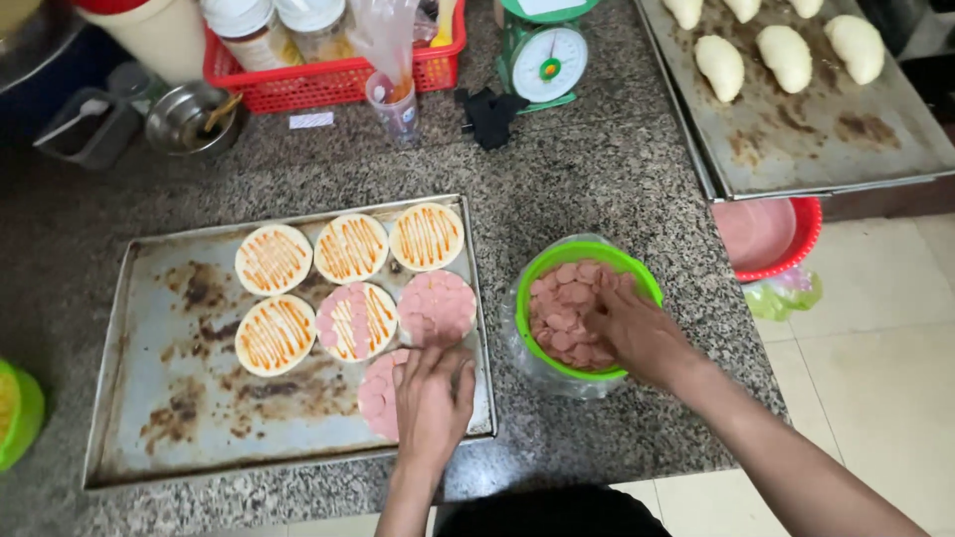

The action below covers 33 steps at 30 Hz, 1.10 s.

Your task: The person places slices of processed meat onto round dough bases arranged on a metal baking tray. The dough bases are already topped with a drizzled sauce. The person uses both hands to pick up the meat slices from a green colander and arrange them on the dough.

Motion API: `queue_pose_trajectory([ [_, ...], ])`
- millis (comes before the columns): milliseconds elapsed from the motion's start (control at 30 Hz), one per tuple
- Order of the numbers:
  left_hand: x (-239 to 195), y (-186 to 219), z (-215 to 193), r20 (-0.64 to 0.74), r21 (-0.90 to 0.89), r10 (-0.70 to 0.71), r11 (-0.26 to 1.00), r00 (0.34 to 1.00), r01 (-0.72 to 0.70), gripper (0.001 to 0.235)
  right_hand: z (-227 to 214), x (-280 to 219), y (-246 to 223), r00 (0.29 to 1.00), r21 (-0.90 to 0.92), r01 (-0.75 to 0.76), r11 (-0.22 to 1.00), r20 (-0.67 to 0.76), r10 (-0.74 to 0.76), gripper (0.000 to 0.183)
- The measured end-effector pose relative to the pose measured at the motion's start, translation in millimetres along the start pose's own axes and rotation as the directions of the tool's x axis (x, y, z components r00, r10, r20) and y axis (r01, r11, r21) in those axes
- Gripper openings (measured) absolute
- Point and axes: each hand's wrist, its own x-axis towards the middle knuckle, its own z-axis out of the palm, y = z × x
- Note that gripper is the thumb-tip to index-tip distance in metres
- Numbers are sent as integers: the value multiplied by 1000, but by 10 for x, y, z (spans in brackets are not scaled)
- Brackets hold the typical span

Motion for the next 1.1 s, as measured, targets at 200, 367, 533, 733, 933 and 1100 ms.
queue_pose_trajectory([
  [200, -165, 61, 107, 8, 19, -70, 997, 998, 69, 28, 203, -5, 126, 981, 163, 112, 980, -175, -83, 18],
  [367, -142, 63, 67, 14, 15, -53, 999, 998, 53, 29, -310, -170, -165, 992, 368, -92, 925, -46, 117, 18],
  [533, -78, 3, 68, 54, 12, -34, 999, 998, 33, 25, -179, -185, -211, 984, 239, -163, 957, 114, 139, 28],
  [733, 11, -51, 28, 55, -75, 28, 997, 998, -24, 23, -421, -107, -368, 946, 191, -239, 952, 267, 184, 27],
  [933, 30, -240, -31, 92, -74, 42, 997, 995, -35, 26, -284, -19, -287, 921, 105, -276, 955, 315, 231, 28],
  [1100, -5, -444, -68, 89, -88, 71, 994, 993, -63, 25, -806, -186, -733, 871, 235, -437, 868, 353, 342, 16],
])
